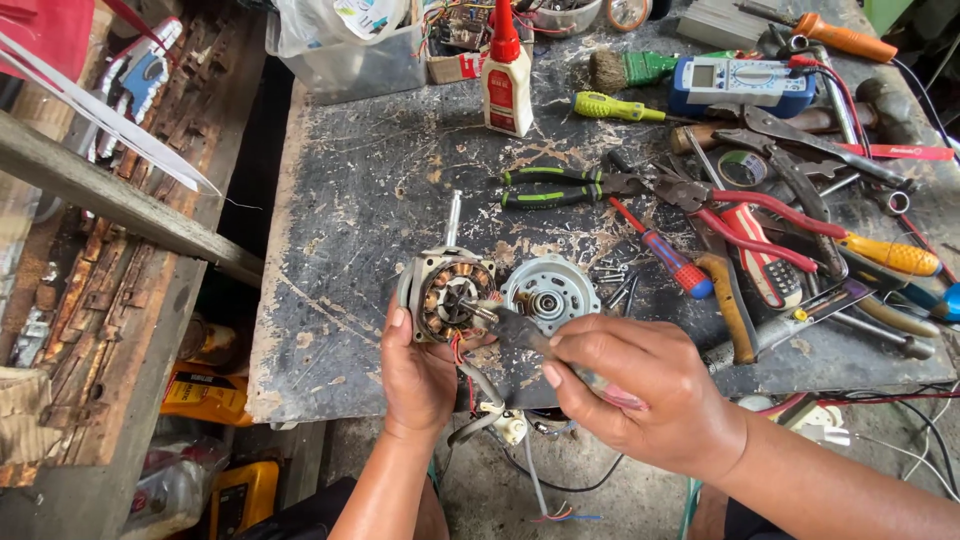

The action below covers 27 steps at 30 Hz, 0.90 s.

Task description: Disassembling and inspecting a small electric motor on a workbench

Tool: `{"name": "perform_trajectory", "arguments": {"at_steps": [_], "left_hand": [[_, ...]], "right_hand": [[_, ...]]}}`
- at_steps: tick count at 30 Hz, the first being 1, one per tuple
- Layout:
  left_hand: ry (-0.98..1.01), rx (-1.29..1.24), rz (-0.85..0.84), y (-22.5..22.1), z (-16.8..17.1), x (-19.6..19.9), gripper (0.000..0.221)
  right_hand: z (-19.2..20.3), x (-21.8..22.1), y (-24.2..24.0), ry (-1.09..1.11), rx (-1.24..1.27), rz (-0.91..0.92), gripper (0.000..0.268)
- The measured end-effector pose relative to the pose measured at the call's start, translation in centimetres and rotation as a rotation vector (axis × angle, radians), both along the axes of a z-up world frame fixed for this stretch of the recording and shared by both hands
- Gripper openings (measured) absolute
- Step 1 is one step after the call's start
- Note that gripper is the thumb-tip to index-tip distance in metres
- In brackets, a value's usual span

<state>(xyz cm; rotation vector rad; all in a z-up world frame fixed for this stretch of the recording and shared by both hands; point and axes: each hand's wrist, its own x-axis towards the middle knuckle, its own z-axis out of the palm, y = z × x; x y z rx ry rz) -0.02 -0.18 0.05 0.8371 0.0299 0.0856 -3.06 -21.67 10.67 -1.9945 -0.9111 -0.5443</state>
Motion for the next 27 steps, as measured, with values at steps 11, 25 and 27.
{"name": "perform_trajectory", "arguments": {"at_steps": [11,25,27], "left_hand": [[0.004,0.038,0.089,-0.3,0.6,-0.2,0.065],[-0.011,0.239,0.102,-0.3,0.2,-0.3,0.072],[-0.074,0.248,0.118,-0.1,-0.4,-0.3,0.069]], "right_hand": [[0.0,0.8,0.1,0.057,-0.022,0.036,0.008],[2.4,2.0,0.2,0.176,0.019,-0.031,0.006],[2.9,2.1,-0.1,0.104,0.012,-0.147,0.01]]}}
